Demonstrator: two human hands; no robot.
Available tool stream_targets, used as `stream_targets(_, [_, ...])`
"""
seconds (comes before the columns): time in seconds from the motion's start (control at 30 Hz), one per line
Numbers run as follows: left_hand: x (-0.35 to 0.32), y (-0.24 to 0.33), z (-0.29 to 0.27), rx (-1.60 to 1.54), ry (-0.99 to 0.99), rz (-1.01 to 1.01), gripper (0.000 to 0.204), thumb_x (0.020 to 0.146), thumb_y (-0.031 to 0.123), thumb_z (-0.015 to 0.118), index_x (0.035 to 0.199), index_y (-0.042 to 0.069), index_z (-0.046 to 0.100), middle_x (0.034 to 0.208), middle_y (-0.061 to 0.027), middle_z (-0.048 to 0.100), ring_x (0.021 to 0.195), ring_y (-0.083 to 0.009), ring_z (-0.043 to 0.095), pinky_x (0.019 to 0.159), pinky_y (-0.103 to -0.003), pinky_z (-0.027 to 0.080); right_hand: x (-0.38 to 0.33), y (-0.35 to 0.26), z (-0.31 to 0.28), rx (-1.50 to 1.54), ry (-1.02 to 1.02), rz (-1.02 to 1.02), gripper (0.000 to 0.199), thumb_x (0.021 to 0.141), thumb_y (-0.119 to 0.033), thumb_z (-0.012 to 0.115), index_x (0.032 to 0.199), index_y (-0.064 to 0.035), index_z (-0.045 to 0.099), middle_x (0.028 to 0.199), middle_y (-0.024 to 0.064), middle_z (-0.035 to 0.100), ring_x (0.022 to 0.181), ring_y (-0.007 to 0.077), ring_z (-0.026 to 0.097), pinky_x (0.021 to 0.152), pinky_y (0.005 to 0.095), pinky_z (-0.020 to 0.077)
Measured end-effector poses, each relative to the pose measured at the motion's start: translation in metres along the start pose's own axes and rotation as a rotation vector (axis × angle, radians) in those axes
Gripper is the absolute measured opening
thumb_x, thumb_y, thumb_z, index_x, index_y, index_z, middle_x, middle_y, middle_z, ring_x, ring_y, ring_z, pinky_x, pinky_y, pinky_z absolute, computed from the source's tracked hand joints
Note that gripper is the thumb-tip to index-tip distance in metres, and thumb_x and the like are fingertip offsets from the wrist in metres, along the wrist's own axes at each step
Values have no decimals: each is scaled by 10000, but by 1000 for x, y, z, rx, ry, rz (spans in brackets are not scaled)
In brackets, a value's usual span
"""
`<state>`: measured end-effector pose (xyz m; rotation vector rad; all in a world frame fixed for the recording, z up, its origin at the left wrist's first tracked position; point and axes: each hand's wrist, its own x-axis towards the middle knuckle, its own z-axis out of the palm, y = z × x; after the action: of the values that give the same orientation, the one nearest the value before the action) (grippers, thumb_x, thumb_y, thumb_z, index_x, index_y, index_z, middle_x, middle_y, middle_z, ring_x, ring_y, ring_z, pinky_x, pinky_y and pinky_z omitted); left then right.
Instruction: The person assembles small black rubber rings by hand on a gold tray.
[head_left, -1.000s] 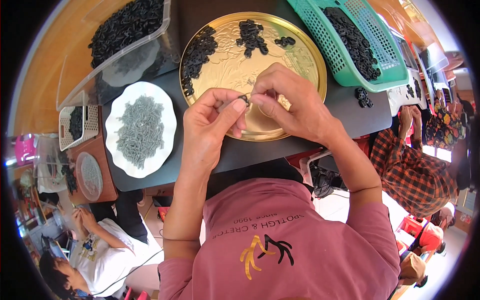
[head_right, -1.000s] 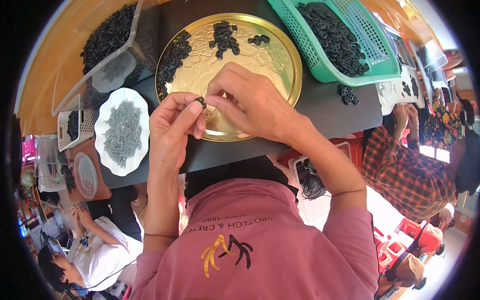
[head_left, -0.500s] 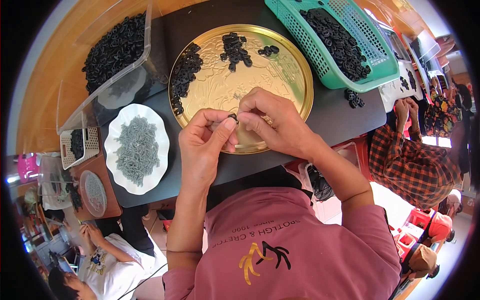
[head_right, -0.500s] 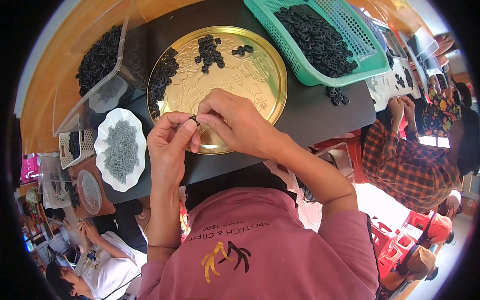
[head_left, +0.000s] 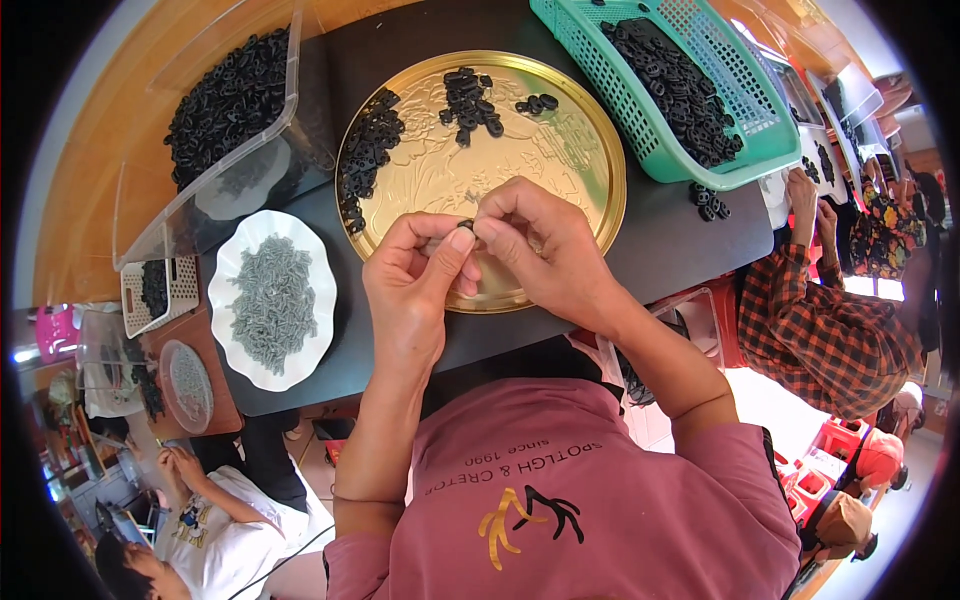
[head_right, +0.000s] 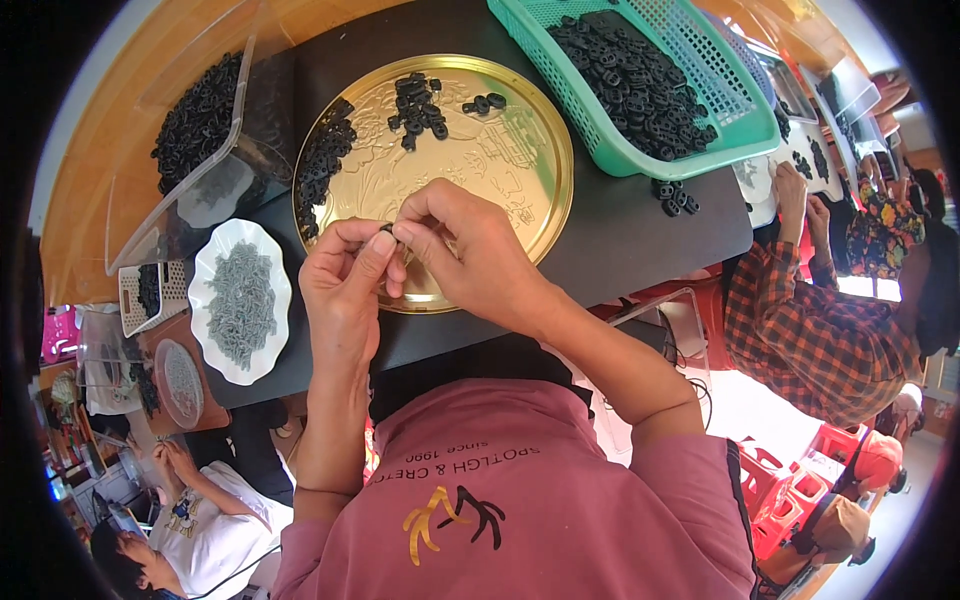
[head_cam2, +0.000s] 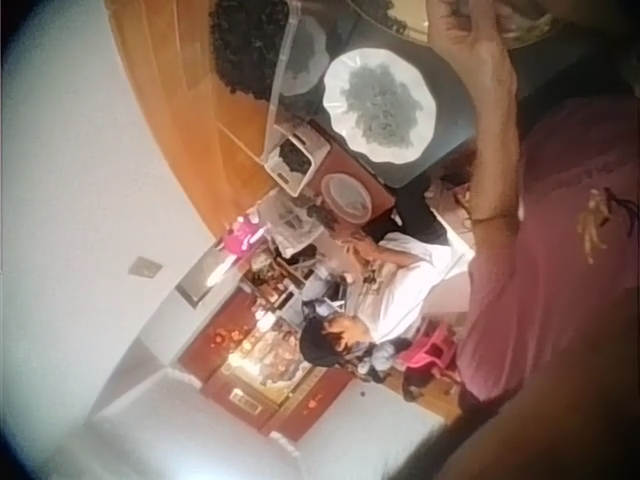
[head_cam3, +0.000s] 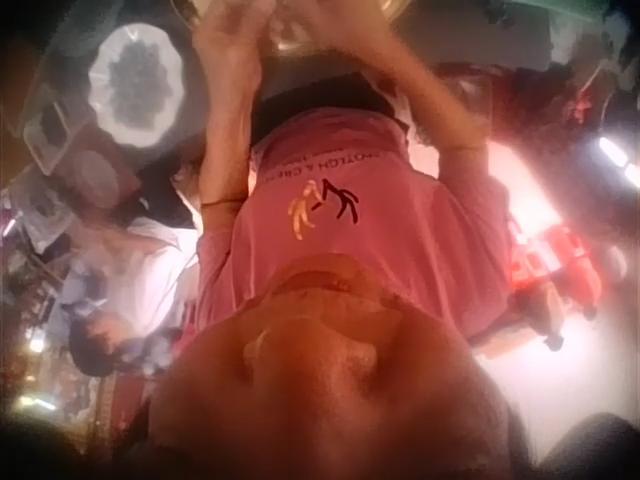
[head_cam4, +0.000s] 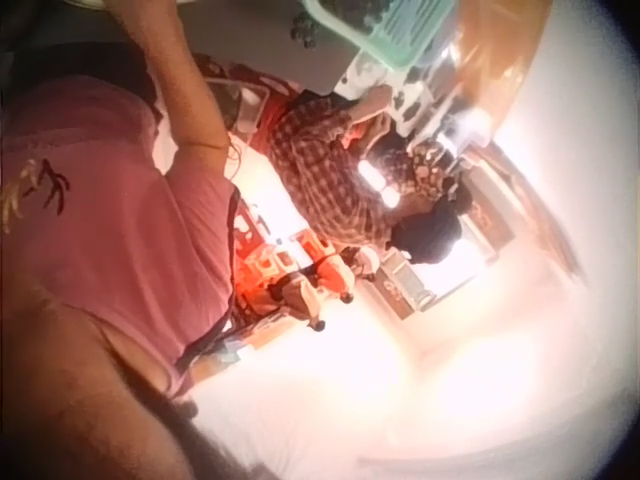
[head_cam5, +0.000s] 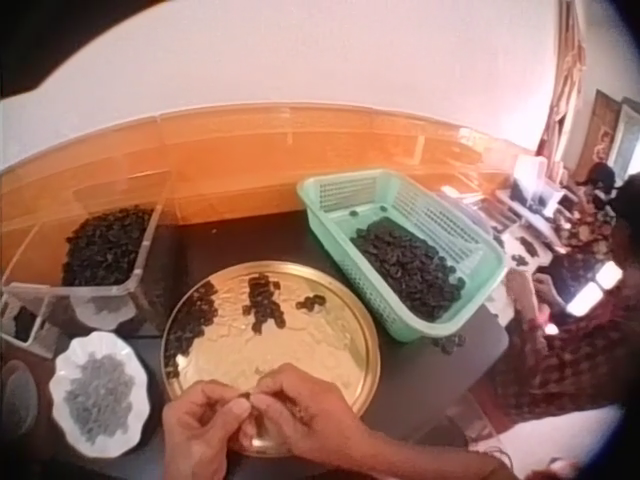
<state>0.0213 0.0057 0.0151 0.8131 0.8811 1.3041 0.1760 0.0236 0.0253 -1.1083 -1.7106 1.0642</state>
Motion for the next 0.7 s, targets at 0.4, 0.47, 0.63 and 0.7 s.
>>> stream_targets(0.4, [3,6,-8,0,8,-9,108,885,50,634,956,-20,594,713,-67,618,581,-94,556,548,-200,440,10,3,-21,-172,14,-156,91,916,-76,578,921,15,579,830,70,600,730,138,580,656,263,472])
stream_targets(0.47, [2,9,-9,26,-6,-16,114,890,61,628,963,-20,593,725,-70,618,596,-101,555,554,-212,440,14,0,-30,-303,-23,-265,76,903,-69,584,918,5,574,813,87,591,712,182,584,653,286,474])
stream_targets(0.63, [0,10,-7,28,-13,-33,120,883,64,642,952,-24,601,707,-62,617,575,-89,554,536,-202,447,20,-7,-32,-560,-176,-431,74,858,-44,603,907,-19,553,786,128,558,691,289,570,636,344,469])
stream_targets(0.7, [-1,12,-7,66,-39,-33,116,881,66,645,947,-21,606,694,-54,615,571,-83,553,531,-203,452,22,-9,-31,-467,-206,-449,95,851,-39,611,907,-21,536,798,113,548,709,276,565,641,346,463])
